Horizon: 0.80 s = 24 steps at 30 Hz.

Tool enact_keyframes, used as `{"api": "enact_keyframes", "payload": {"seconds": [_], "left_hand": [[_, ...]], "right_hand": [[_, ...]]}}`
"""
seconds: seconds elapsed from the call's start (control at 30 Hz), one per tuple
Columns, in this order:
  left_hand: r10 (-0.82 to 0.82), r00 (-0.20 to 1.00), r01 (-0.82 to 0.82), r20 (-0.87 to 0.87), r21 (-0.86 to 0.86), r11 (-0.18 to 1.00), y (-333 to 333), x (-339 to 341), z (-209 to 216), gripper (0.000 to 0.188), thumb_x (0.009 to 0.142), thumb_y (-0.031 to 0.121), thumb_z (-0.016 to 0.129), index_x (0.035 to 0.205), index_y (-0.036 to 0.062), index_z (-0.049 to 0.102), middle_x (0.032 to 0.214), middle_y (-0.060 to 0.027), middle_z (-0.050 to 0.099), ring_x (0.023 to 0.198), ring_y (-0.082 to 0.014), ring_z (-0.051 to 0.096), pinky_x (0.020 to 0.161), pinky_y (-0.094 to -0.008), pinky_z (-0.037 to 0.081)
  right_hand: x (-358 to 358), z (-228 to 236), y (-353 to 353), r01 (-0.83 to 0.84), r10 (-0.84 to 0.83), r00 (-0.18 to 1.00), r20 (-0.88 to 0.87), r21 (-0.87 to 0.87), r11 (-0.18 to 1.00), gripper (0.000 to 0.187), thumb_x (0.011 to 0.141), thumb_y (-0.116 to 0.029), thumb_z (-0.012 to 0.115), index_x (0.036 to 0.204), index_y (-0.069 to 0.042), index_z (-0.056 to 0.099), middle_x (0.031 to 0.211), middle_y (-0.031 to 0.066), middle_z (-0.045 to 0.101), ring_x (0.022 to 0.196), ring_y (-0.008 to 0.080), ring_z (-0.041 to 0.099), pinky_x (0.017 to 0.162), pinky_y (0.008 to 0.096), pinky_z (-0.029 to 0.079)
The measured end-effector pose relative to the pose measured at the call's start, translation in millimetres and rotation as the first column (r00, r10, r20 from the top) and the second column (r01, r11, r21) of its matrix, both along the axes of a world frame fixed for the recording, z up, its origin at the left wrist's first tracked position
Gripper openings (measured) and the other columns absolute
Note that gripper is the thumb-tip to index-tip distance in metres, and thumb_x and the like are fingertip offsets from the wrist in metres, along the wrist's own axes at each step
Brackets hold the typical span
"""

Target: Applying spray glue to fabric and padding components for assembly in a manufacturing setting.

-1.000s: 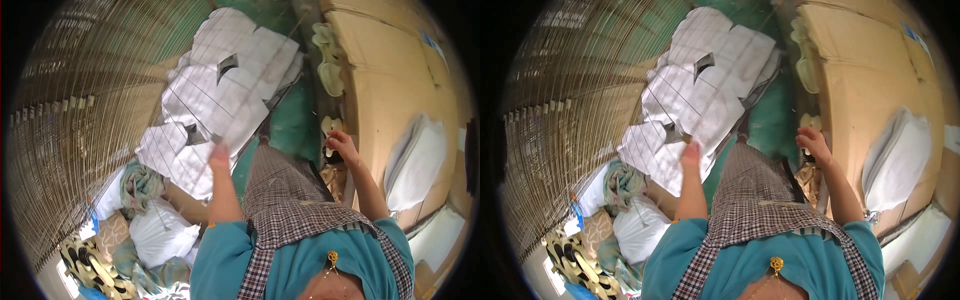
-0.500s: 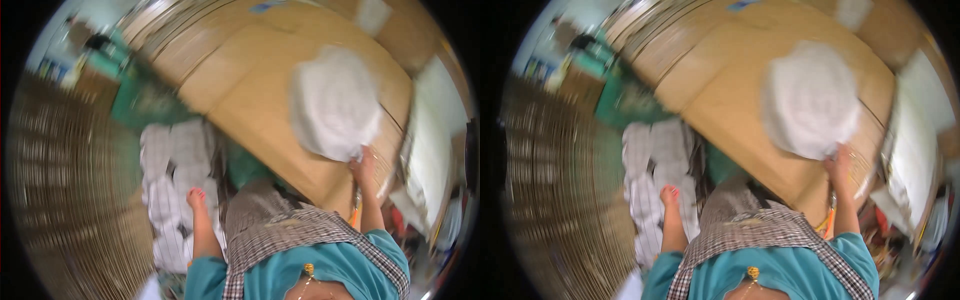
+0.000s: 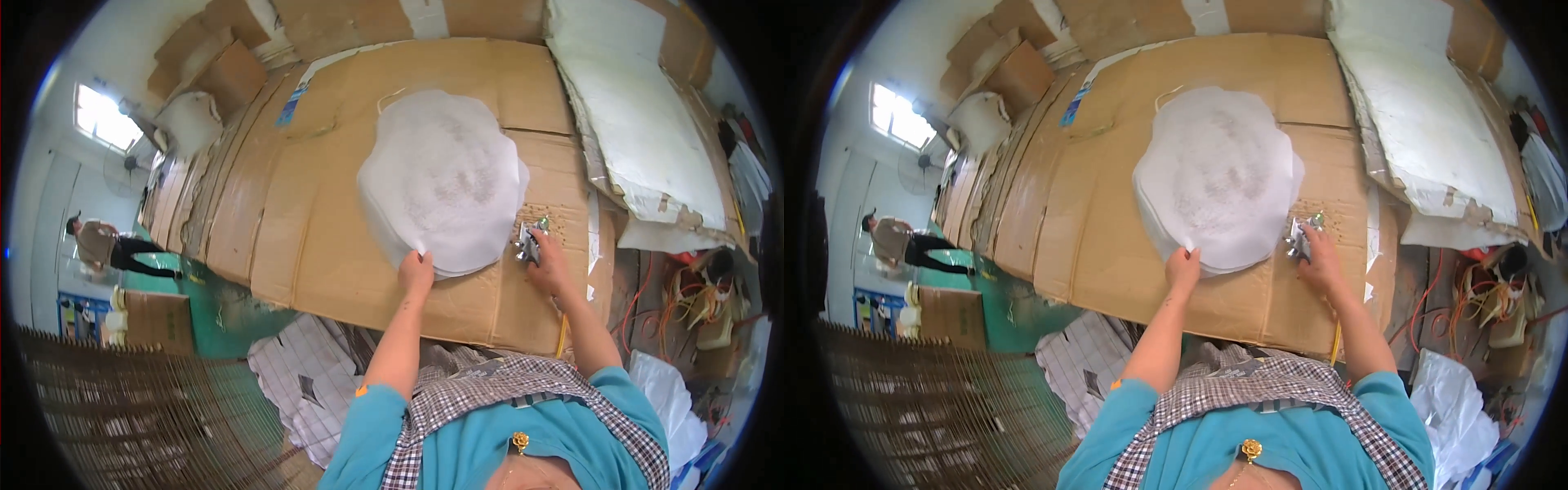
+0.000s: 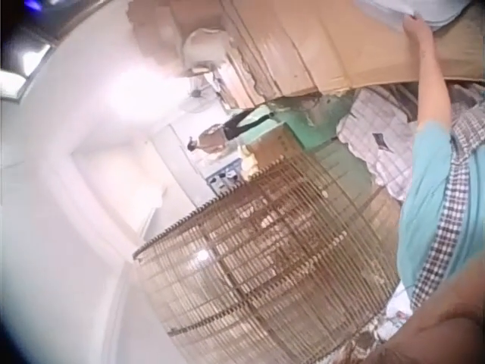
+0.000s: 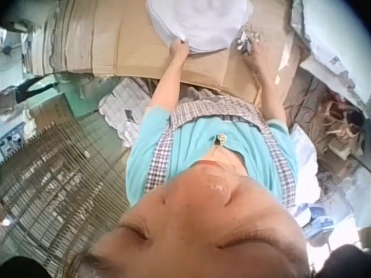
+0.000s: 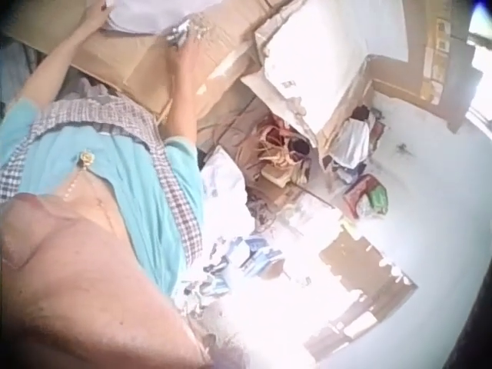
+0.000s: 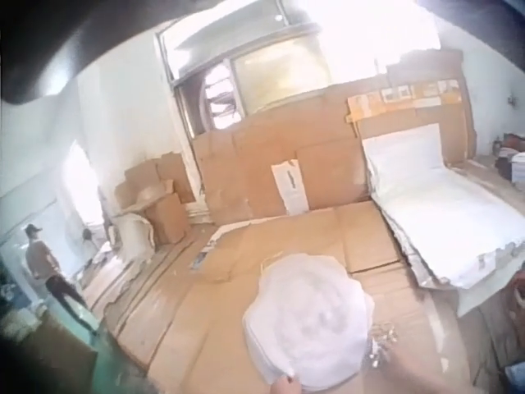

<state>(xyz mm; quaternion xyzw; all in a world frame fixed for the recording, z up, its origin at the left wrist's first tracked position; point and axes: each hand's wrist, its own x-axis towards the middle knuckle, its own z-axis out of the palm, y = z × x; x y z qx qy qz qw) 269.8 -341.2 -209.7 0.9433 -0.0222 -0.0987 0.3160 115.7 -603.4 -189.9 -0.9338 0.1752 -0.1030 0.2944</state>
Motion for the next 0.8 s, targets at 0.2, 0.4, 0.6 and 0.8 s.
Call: {"api": "enact_keyframes", "payload": {"seconds": [0.2,0.4,0.6,0.8], "left_hand": [[-0.005,0.999,0.002,0.039,0.064,0.998,25.0,4.9,5.8,0.027,0.081,0.027,0.052,0.073,0.0014,0.057,0.076,-0.0183,0.061,0.073,-0.0358,0.058,0.062,-0.0438,0.045],[0.048,0.774,-0.599,-0.631,-0.707,0.377,36.4,-2.1,-5.3,0.036,0.076,0.002,0.06,0.109,0.0097,0.048,0.099,-0.0051,0.057,0.082,-0.0223,0.058,0.059,-0.0359,0.051],[-0.106,0.89,-0.457,-0.444,-0.866,-0.203,75.8,13.4,89.2,0.047,0.073,0.0,0.057,0.118,0.003,0.046,0.112,-0.0101,0.054,0.101,-0.0276,0.054,0.084,-0.0431,0.048],[0.263,0.925,-0.192,-0.274,-0.934,-0.3,205.0,-12.6,226.8,0.048,0.083,0.023,0.04,0.121,-0.007,0.045,0.121,-0.0206,0.05,0.112,-0.0342,0.048,0.097,-0.0477,0.035]], "right_hand": [[-65.6,69.3,-11.6,0.093,-0.269,0.948,0.171,0.659,0.747,0.052,0.069,-0.001,0.059,0.119,-0.006,0.046,0.09,0.0031,0.054,0.08,0.0115,0.051,0.07,0.0258,0.043],[-109.7,171.1,43.3,0.029,-0.248,0.96,0.13,0.835,0.55,0.027,0.083,-0.011,0.057,0.108,0.0,0.052,0.085,0.0034,0.057,0.072,0.0123,0.054,0.069,0.0251,0.043],[-133.8,224.2,85.0,-0.163,-0.164,0.94,0.3,0.816,0.555,0.043,0.084,-0.016,0.058,0.121,0.001,0.043,0.09,0.0073,0.057,0.079,0.0161,0.055,0.074,0.0306,0.046],[-151.1,234.9,93.7,-0.152,-0.006,0.979,0.202,0.753,0.64,0.059,0.081,-0.007,0.06,0.132,-0.003,0.033,0.09,0.0067,0.055,0.079,0.0124,0.054,0.072,0.0281,0.048]]}}
